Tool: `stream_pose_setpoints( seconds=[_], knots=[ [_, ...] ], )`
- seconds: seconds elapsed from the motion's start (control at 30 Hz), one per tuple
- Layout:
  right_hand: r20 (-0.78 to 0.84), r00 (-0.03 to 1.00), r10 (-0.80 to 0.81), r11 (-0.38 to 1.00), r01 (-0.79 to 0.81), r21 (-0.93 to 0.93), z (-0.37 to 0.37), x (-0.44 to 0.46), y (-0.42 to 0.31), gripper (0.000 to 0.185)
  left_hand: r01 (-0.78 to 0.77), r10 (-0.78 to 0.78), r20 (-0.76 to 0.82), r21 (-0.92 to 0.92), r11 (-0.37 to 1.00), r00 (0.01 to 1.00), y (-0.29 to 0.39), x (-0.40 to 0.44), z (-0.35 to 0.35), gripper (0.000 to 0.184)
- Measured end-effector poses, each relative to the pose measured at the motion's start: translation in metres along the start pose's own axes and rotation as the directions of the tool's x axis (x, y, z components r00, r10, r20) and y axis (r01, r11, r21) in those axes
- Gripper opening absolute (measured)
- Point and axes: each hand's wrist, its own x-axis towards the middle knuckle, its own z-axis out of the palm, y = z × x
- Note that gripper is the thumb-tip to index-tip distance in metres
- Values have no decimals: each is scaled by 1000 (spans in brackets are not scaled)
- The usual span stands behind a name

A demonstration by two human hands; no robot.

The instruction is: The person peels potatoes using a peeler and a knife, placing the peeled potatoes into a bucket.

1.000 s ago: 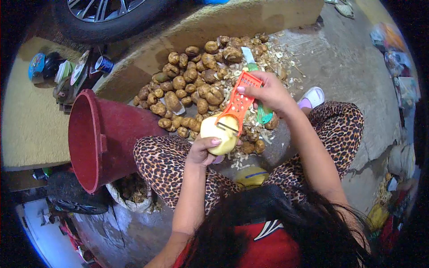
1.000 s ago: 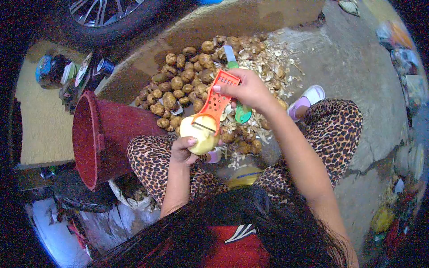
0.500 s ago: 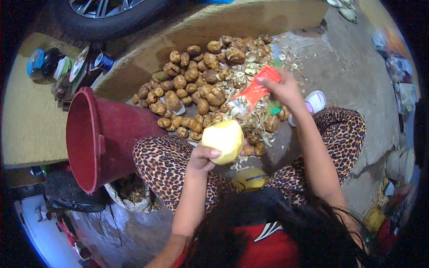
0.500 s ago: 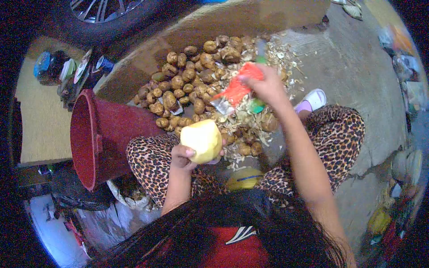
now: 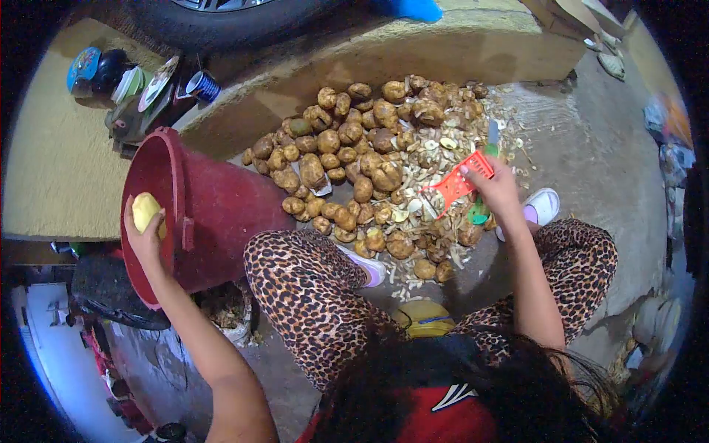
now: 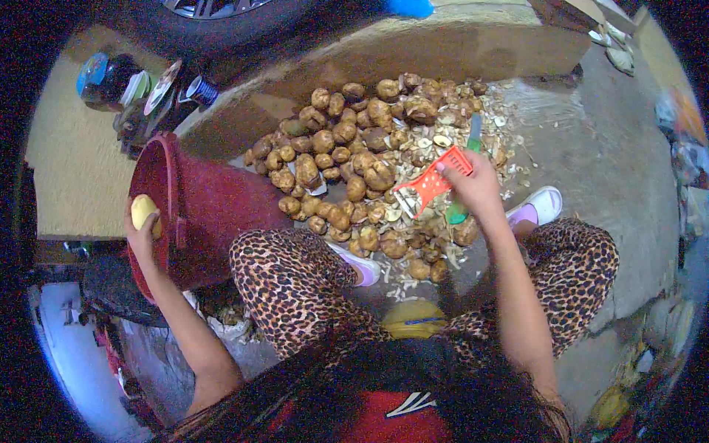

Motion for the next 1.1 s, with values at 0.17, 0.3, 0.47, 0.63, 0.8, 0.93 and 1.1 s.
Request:
stream_pose_setpoints(
  seconds=[0.17,0.3,0.47,0.63,0.8,0.93,1.1],
  knots=[
    [41,998,49,998,-47,-37,6,-3,-3,26,447,-407,365,-29,894,838,-111,33,-7,57],
    [40,996,84,993,-80,-82,5,1,4,26,-39,36,34,97,995,999,-28,18,40,49],
    [100,983,153,981,-139,-136,13,-1,15,26,-583,571,135,67,810,809,67,10,172,36],
    [147,988,40,941,12,-338,24,-6,21,29,-489,245,783,85,868,571,4,-50,354,37],
    [175,980,92,890,-2,-456,23,-7,7,30,-346,-203,917,324,880,342,-37,-143,420,60],
    [199,964,175,897,-73,-436,24,-5,20,29,-33,-240,791,312,950,562,-84,-203,447,85],
    [274,944,184,918,-65,-392,27,-3,21,27,486,-267,834,-1,874,483,-76,-186,440,64]
  ],
)
